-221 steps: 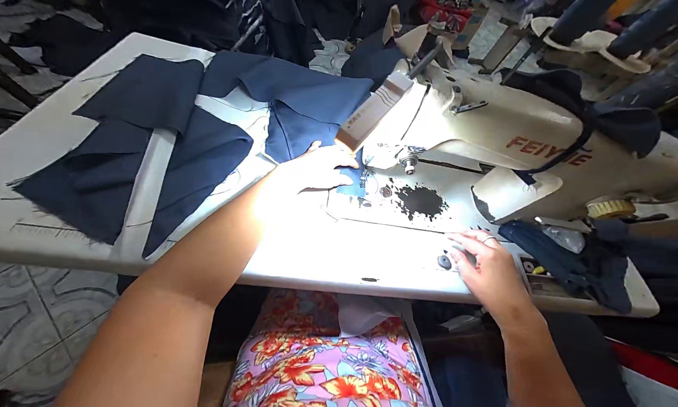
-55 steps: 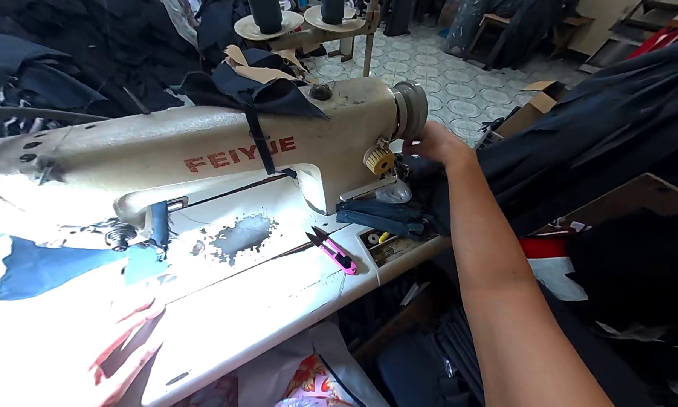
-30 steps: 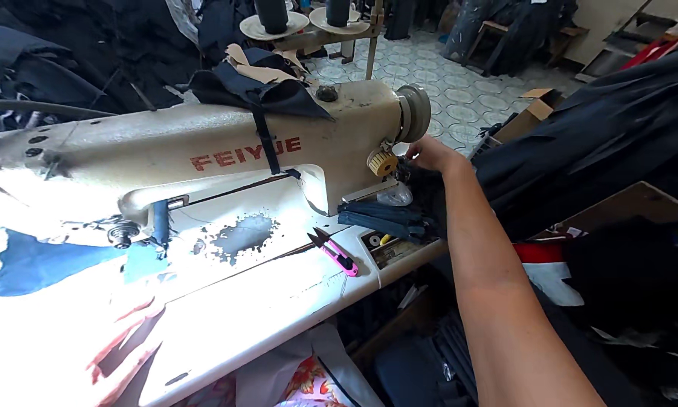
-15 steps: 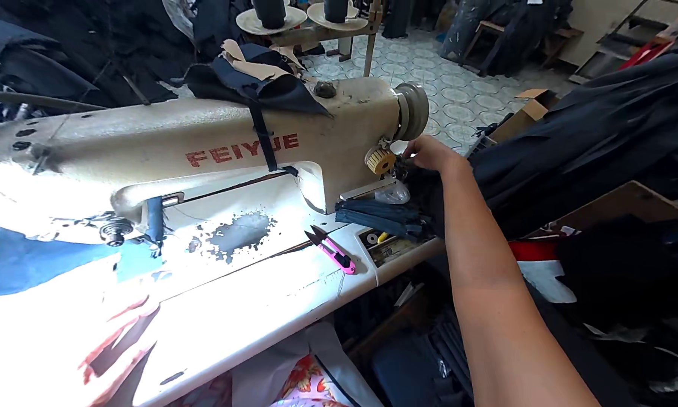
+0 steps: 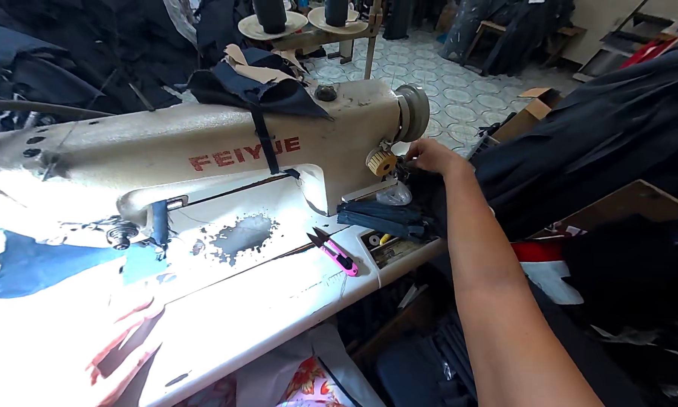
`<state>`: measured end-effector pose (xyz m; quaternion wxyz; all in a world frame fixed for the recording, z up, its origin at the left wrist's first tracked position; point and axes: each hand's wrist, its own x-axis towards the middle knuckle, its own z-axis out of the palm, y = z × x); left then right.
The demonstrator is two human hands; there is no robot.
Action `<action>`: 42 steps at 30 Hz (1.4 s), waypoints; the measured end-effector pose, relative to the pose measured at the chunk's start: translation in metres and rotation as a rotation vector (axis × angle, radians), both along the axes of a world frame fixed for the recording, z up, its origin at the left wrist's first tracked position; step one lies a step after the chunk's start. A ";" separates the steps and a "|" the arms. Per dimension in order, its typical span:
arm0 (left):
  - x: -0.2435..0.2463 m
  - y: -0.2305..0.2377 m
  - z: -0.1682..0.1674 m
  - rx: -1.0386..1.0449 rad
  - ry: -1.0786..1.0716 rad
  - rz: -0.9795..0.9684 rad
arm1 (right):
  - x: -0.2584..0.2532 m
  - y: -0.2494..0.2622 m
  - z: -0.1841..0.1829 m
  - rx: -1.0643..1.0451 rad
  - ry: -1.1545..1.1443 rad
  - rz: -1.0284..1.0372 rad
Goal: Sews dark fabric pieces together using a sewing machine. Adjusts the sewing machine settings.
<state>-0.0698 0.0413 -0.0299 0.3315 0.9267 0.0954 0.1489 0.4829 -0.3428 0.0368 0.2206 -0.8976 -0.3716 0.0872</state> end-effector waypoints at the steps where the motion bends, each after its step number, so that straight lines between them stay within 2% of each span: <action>1: 0.000 0.001 0.000 0.005 -0.004 -0.008 | -0.005 -0.003 0.009 -0.004 0.001 0.015; 4: 0.000 0.003 -0.001 0.027 -0.003 -0.018 | -0.015 0.003 0.027 0.030 -0.119 0.043; 6: 0.001 -0.004 0.003 0.001 0.020 0.012 | -0.021 0.016 0.031 0.067 -0.195 -0.010; 9: 0.000 0.002 0.000 0.026 -0.001 -0.012 | -0.011 0.026 0.014 0.142 -0.198 -0.071; 12: -0.002 0.003 -0.004 0.034 -0.007 -0.004 | 0.005 0.017 0.003 -0.017 -0.091 -0.066; 14: -0.001 0.001 -0.001 0.025 -0.005 -0.004 | 0.004 0.010 0.008 -0.113 -0.003 -0.054; 17: -0.003 0.023 -0.014 0.060 -0.037 -0.074 | -0.010 0.003 0.027 -0.121 0.012 -0.017; 20: -0.001 0.008 -0.005 0.030 -0.013 -0.034 | -0.021 0.013 0.040 -0.045 -0.105 0.028; 24: -0.002 0.007 -0.004 0.032 -0.001 -0.021 | -0.010 0.028 0.023 0.050 -0.223 -0.074; 28: -0.001 0.011 -0.008 0.023 -0.009 -0.024 | 0.006 0.017 -0.001 -0.050 -0.050 -0.072; 31: -0.002 0.016 -0.012 0.032 -0.026 -0.039 | -0.003 0.004 0.012 -0.089 -0.008 -0.029; 35: -0.003 0.026 -0.018 0.069 -0.041 -0.089 | -0.019 0.010 0.034 0.043 -0.187 0.047; 39: -0.001 0.011 -0.007 0.015 -0.004 -0.028 | -0.010 0.029 0.015 0.135 -0.199 -0.053; 42: -0.003 0.021 -0.013 0.066 -0.035 -0.065 | 0.000 0.024 0.005 -0.002 -0.086 -0.069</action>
